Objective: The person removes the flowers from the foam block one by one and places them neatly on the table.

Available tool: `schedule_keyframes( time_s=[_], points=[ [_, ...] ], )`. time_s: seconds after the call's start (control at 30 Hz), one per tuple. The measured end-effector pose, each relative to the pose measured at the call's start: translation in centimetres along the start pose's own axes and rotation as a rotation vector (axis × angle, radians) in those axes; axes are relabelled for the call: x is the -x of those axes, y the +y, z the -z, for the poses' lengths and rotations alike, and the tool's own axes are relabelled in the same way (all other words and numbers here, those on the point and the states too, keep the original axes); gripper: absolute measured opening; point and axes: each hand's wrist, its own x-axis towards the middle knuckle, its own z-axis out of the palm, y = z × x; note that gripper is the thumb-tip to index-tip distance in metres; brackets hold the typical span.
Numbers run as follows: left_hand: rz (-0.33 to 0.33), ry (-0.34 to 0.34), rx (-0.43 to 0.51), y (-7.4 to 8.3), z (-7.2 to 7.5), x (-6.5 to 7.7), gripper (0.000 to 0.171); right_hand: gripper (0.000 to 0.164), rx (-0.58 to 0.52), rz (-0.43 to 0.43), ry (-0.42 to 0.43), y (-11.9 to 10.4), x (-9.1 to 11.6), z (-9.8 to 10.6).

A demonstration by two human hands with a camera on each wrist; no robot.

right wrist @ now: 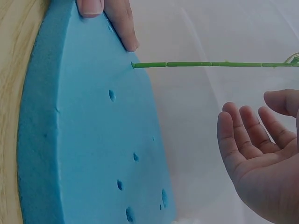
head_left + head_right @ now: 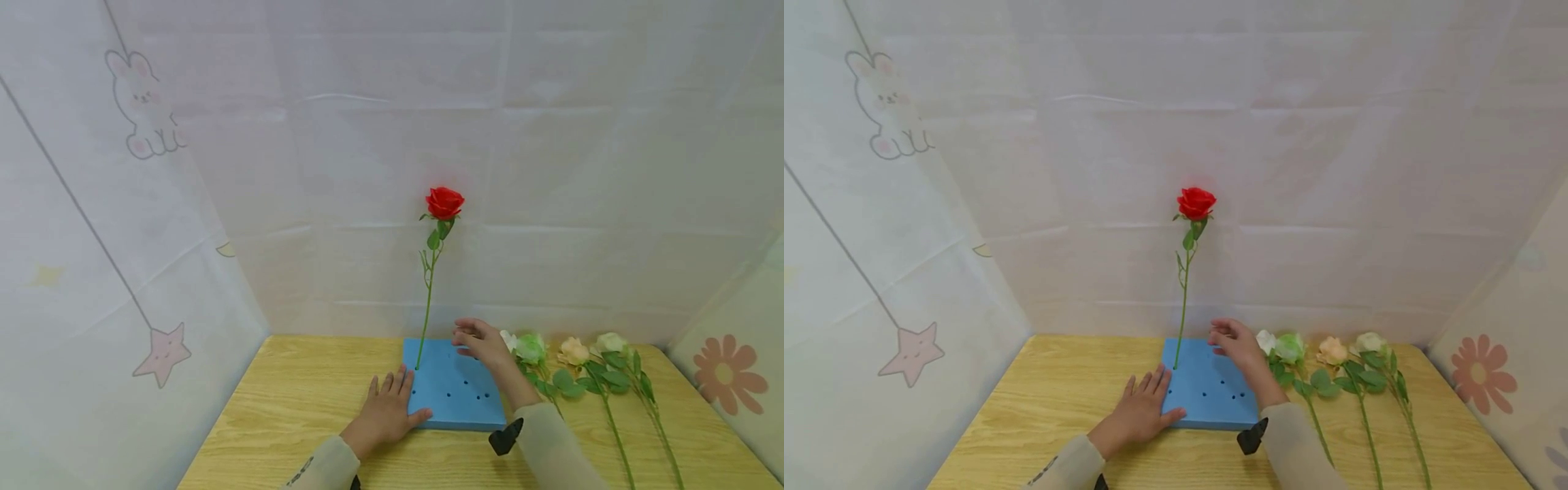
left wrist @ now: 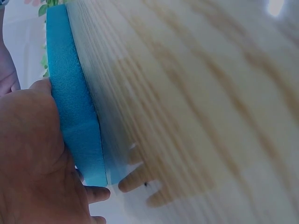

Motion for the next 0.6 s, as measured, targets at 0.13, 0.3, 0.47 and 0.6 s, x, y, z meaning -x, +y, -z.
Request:
schedule_keyframes(
  time_s=[0.13,0.3,0.47,0.6],
  points=[
    [-0.001,0.007,-0.005,-0.1,-0.1,0.0,0.098,0.043,-0.032,0.005,-0.005,0.2,-0.3,-0.4],
    [0.004,-0.002,-0.015,-0.1,0.0,0.0,0.099,0.042,-0.067,-0.014,-0.007,0.5,-0.8,-0.8],
    [0.011,-0.009,-0.013,0.0,0.1,0.1,0.098,0.041,-0.068,-0.029,-0.004,0.4,-1.0,-1.3],
    [0.012,-0.003,-0.015,0.1,0.2,0.0,0.098,0.041,-0.078,-0.011,-0.019,0.2,-1.1,-1.6]
  ],
)
